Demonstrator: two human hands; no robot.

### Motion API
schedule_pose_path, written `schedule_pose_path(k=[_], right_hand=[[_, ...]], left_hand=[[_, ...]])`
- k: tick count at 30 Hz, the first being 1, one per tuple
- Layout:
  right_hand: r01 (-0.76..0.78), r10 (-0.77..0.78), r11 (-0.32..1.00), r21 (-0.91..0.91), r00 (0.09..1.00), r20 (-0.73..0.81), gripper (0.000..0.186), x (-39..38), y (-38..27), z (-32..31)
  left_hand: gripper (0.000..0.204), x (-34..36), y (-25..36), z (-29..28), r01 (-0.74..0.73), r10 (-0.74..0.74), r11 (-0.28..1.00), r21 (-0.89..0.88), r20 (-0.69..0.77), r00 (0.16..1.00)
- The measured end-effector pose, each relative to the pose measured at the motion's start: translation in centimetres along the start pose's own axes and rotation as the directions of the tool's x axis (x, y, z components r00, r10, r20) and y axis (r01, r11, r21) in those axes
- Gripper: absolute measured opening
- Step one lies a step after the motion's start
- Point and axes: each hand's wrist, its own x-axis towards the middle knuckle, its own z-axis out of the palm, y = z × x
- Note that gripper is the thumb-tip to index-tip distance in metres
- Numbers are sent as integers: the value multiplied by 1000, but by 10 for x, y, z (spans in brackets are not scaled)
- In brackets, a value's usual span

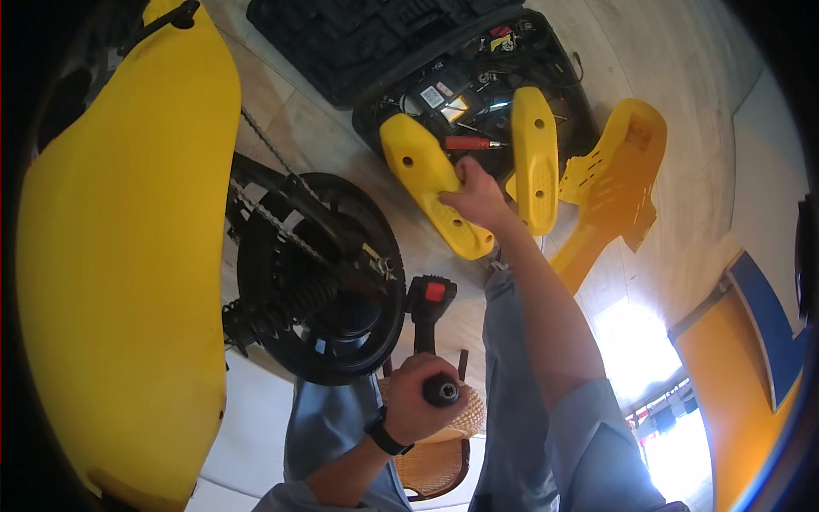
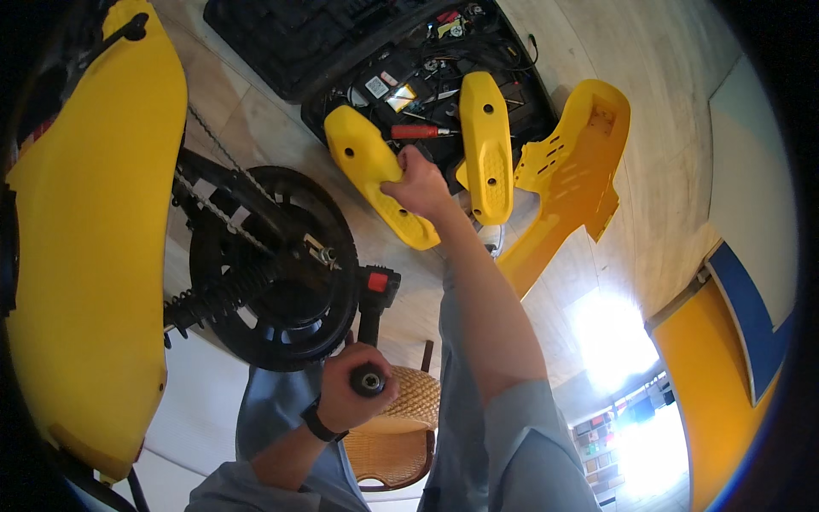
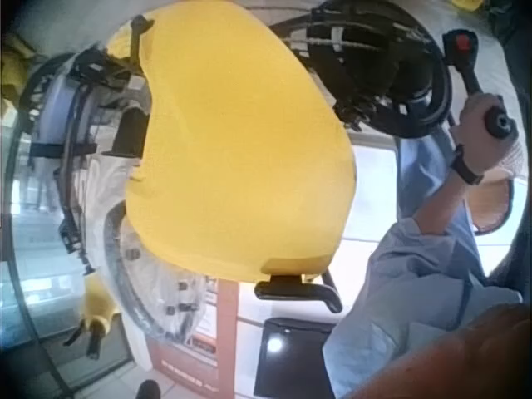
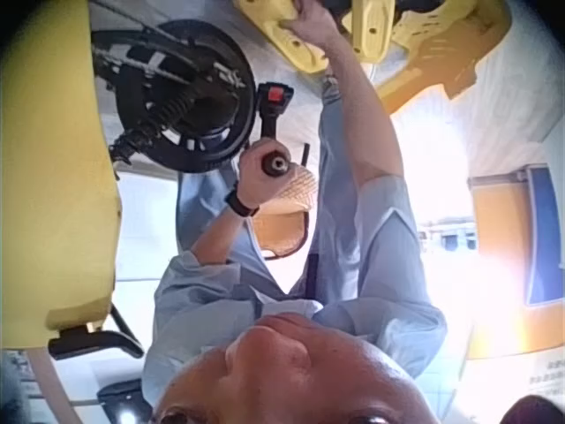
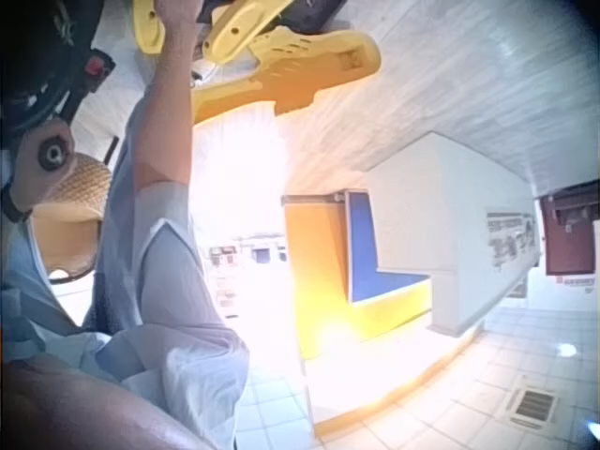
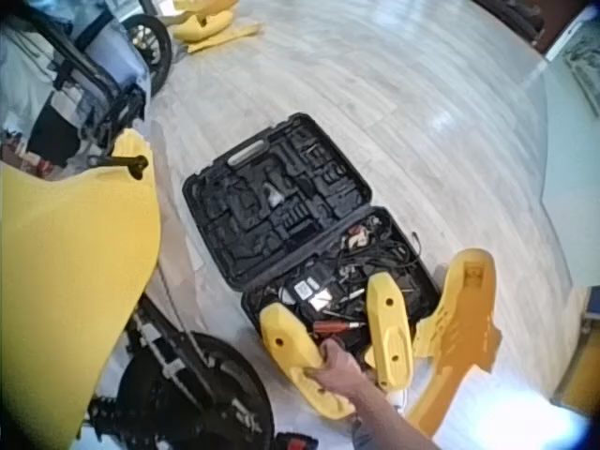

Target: Disassembling and repairing a yellow electric scooter using a power drill.

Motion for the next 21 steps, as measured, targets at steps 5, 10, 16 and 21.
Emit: schedule_pose_path(k=[5,10,16,21], right_hand=[[-87,83,996,32,991,106,44,21,-12,18],[-67,64,997,43,996,61,45,30,1,21],[-5,8,994,-110,1000,23,44,30,4,21],[115,-176,966,-233,949,-262,32,3,-1,27]], left_hand=[[15,0,2,-4,40,-40,999,1,-8,999],[15,3,5,-4,-7,7,1000,10,-2,1000],[15,4,1,-5,-14,14,1000,23,-6,1000],[14,6,3,-4,5,-3,997,78,-32,999]])
